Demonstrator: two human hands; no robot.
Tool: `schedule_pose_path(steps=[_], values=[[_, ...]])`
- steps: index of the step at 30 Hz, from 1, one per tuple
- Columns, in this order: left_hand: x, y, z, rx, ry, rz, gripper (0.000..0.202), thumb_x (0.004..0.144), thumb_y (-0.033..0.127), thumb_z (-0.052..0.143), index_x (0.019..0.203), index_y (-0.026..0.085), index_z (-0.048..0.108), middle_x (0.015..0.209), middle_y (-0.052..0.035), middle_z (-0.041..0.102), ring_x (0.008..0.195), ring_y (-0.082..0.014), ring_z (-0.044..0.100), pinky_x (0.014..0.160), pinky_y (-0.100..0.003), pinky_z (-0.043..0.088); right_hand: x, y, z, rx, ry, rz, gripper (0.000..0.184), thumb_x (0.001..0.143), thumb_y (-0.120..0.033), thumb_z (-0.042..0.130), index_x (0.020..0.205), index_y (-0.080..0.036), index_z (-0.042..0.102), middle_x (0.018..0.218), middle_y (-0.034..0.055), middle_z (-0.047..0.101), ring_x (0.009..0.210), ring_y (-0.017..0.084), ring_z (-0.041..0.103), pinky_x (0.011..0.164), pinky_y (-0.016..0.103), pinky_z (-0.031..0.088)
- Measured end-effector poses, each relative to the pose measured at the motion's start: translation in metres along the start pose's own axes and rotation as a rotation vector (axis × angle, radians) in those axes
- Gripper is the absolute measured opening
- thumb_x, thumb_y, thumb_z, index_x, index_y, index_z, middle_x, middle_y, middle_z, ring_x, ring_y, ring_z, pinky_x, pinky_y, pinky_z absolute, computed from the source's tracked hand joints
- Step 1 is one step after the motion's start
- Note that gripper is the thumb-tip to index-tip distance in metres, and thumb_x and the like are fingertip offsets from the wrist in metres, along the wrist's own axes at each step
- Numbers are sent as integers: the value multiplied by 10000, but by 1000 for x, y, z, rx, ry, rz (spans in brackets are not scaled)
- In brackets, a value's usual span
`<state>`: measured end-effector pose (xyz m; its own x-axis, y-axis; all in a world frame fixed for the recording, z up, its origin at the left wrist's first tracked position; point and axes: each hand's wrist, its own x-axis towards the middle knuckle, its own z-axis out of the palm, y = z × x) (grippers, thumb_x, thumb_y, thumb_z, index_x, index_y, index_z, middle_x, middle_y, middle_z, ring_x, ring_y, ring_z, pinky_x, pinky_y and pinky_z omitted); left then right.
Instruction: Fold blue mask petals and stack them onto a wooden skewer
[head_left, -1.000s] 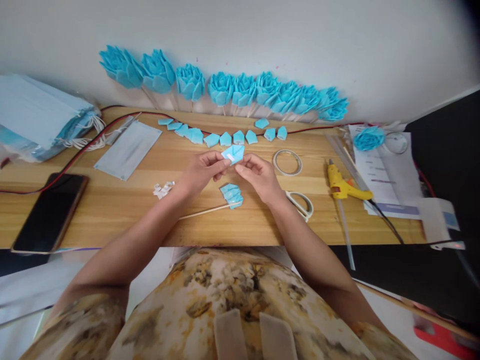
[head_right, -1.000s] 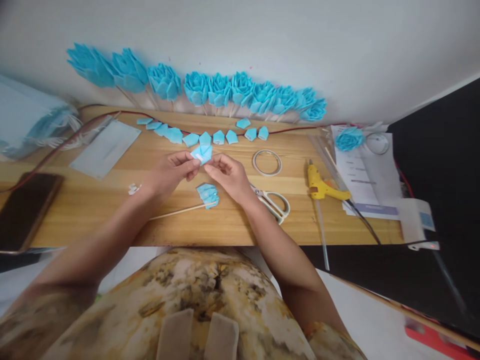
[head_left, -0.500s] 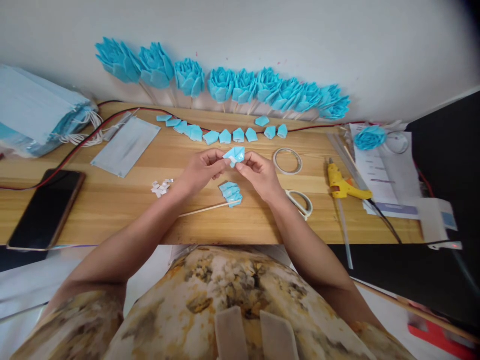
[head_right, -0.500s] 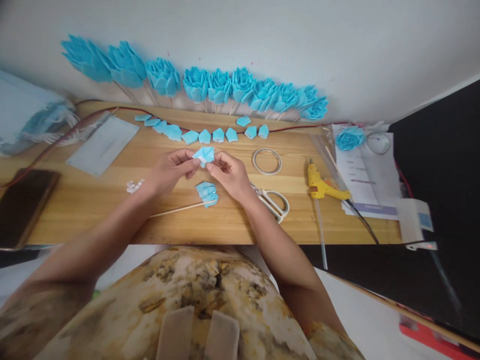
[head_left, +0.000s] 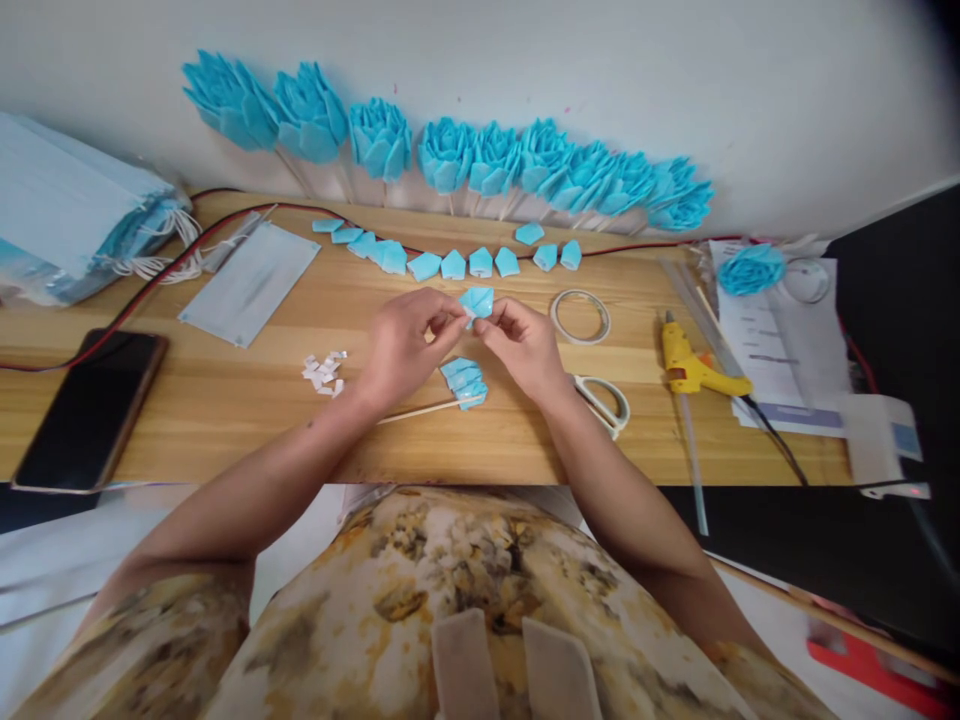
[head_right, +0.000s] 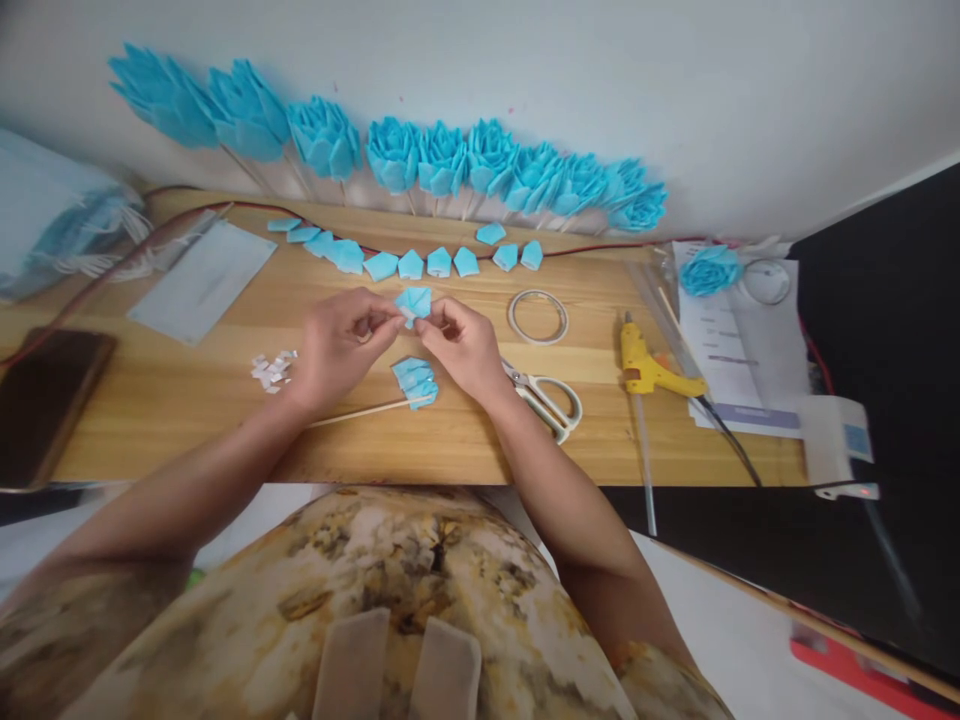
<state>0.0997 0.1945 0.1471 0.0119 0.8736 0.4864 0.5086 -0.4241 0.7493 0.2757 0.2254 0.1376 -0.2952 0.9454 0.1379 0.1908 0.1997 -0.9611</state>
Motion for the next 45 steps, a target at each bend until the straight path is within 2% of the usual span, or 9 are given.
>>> schedule_pose_path(steps=[3,10,15,21,27,32,36,45], values=[[-1,-1,-1,117,-32,71,76,910,222,658,872,206,721,666,6,632,651,-136,564,666,-289,444,-1,-2,2,-29,1,-15,248,794,-380,660,685,-221,504,653,-41,508,611,109,455,604,273,365],[0,-3,-2,208,-82,105,94,909,208,649,926,210,741,739,-18,707,710,-160,624,702,-308,473,-2,-4,3,-82,21,-60,230,789,-351,647,671,-223,497,623,-42,519,567,100,449,551,256,343],[-2,-1,-1,221,-105,56,118,905,197,613,875,214,726,757,-24,726,727,-168,630,716,-317,480,-2,-5,3,-112,21,-96,261,807,-371,661,676,-226,489,631,-44,519,580,101,450,575,257,379],[-2,0,1,169,-103,3,114,880,206,621,807,210,708,702,-28,684,688,-174,603,689,-321,450,-2,-5,3,-136,18,-91,311,827,-439,683,688,-232,498,657,-30,548,616,118,479,608,273,412],[0,2,1,92,-122,-84,101,831,180,644,760,226,698,693,-17,662,672,-171,566,673,-312,427,-2,-5,3,-142,19,-92,285,827,-409,674,688,-237,495,653,-30,539,617,122,466,607,279,411],[0,2,-1,121,-127,-60,128,854,195,611,765,225,697,692,-24,669,658,-173,558,680,-323,430,-2,-5,3,-137,23,-96,229,817,-338,650,689,-236,490,645,-35,527,607,119,460,594,276,397],[1,3,-2,136,-143,-46,110,864,232,627,800,230,716,706,-31,682,693,-185,584,707,-334,440,-2,-4,3,-133,18,-106,224,818,-337,643,688,-233,494,645,-33,529,609,118,459,590,274,394],[1,1,-1,149,-137,-39,148,845,171,610,720,235,657,688,-27,652,674,-182,563,687,-339,426,-2,-5,3,-140,4,-117,226,817,-320,651,678,-233,496,642,-36,524,603,114,449,589,271,393]])
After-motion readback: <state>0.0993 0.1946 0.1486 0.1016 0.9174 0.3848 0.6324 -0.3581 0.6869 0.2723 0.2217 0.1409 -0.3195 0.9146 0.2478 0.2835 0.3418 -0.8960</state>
